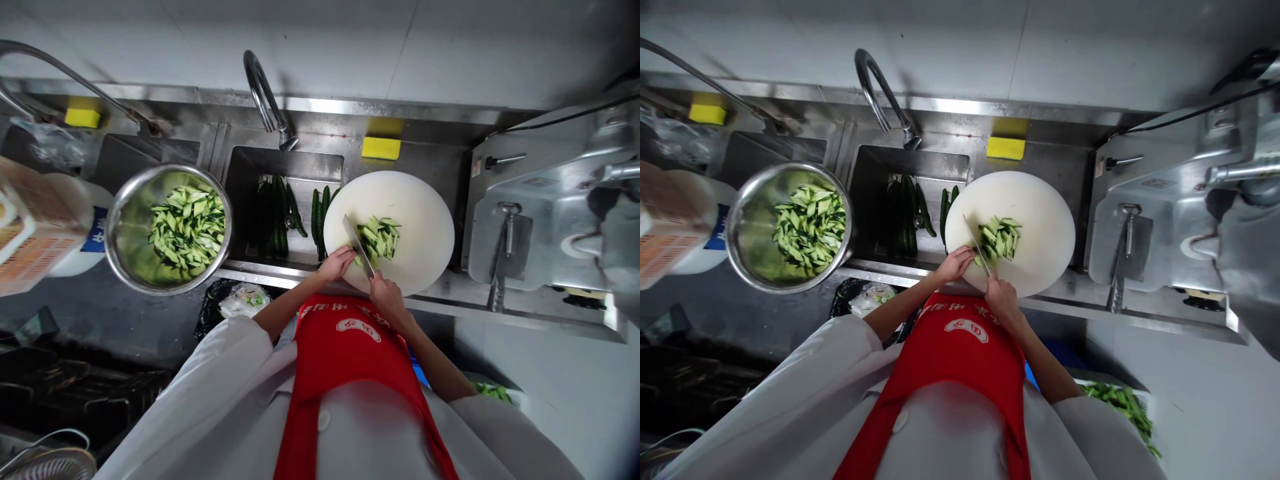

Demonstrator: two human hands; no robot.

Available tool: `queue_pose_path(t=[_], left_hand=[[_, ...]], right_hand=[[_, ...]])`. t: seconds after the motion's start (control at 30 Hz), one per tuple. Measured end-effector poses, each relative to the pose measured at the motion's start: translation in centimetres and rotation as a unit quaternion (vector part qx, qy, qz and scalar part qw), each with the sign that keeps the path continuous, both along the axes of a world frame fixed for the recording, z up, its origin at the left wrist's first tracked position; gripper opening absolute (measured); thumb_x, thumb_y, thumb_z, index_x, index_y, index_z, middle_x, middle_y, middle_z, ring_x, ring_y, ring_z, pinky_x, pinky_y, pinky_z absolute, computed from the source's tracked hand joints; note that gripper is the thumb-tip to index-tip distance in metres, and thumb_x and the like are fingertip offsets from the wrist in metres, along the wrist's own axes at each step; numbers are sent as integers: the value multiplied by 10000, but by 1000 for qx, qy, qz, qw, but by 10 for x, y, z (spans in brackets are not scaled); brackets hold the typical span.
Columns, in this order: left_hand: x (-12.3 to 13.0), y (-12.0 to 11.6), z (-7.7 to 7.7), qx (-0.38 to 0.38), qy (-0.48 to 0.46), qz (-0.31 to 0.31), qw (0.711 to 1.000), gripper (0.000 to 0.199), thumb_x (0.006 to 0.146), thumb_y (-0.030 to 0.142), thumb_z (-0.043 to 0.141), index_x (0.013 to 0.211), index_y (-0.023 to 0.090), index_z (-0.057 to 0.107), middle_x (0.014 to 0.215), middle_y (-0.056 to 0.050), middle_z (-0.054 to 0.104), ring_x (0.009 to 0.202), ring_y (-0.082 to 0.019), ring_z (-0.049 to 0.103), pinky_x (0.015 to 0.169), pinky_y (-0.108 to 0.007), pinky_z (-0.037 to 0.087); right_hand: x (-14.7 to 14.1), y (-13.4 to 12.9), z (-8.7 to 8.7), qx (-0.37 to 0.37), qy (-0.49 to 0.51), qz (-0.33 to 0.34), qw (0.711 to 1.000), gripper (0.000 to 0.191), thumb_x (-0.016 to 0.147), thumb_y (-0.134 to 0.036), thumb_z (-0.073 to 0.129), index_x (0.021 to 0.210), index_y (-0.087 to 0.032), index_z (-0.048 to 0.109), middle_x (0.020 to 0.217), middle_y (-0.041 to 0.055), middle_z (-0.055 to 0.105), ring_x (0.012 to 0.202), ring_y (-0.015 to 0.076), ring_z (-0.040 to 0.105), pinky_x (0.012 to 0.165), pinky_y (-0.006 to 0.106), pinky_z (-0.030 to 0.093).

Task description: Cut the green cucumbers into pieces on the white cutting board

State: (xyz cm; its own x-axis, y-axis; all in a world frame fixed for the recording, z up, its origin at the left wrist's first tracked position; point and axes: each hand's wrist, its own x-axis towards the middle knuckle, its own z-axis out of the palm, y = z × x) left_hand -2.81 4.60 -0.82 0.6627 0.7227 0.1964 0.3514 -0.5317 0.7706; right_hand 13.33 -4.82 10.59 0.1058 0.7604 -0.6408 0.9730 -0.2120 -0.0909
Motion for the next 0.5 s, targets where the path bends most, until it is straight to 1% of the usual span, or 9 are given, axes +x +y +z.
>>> queue_pose_path(t=[0.07,0.23,0.37,0.5], left_hand=[[-3,2,-3,1,6,-15,1000,315,1021,268,345,1102,155,628,1092,-100,601,1045,-173,582,969,-328,513],[-7,7,-8,2,36,-45,998,324,1022,271,338,1122,161,626,1063,-89,605,1033,-182,570,958,-346,517],[-8,8,-8,6,49,-61,997,326,1019,256,331,1135,146,614,1098,-101,598,1063,-190,559,983,-358,508],[-8,8,-7,9,56,-64,996,336,1023,266,320,1151,147,607,1103,-98,602,1069,-195,560,994,-375,509]], right_hand=[[0,-1,3,8,-5,6,1000,346,1025,-299,240,1184,-132,498,902,149,710,860,253,703,730,305,436],[-4,-2,6,10,-13,6,1000,332,1020,-287,253,1168,-125,502,900,153,710,860,253,704,723,299,440],[-7,1,5,7,-13,10,1000,341,1018,-292,251,1175,-123,502,911,165,708,873,262,700,732,311,445],[-5,1,7,-6,-5,-2,1000,340,1019,-296,250,1183,-127,496,919,161,706,876,250,697,748,308,441]])
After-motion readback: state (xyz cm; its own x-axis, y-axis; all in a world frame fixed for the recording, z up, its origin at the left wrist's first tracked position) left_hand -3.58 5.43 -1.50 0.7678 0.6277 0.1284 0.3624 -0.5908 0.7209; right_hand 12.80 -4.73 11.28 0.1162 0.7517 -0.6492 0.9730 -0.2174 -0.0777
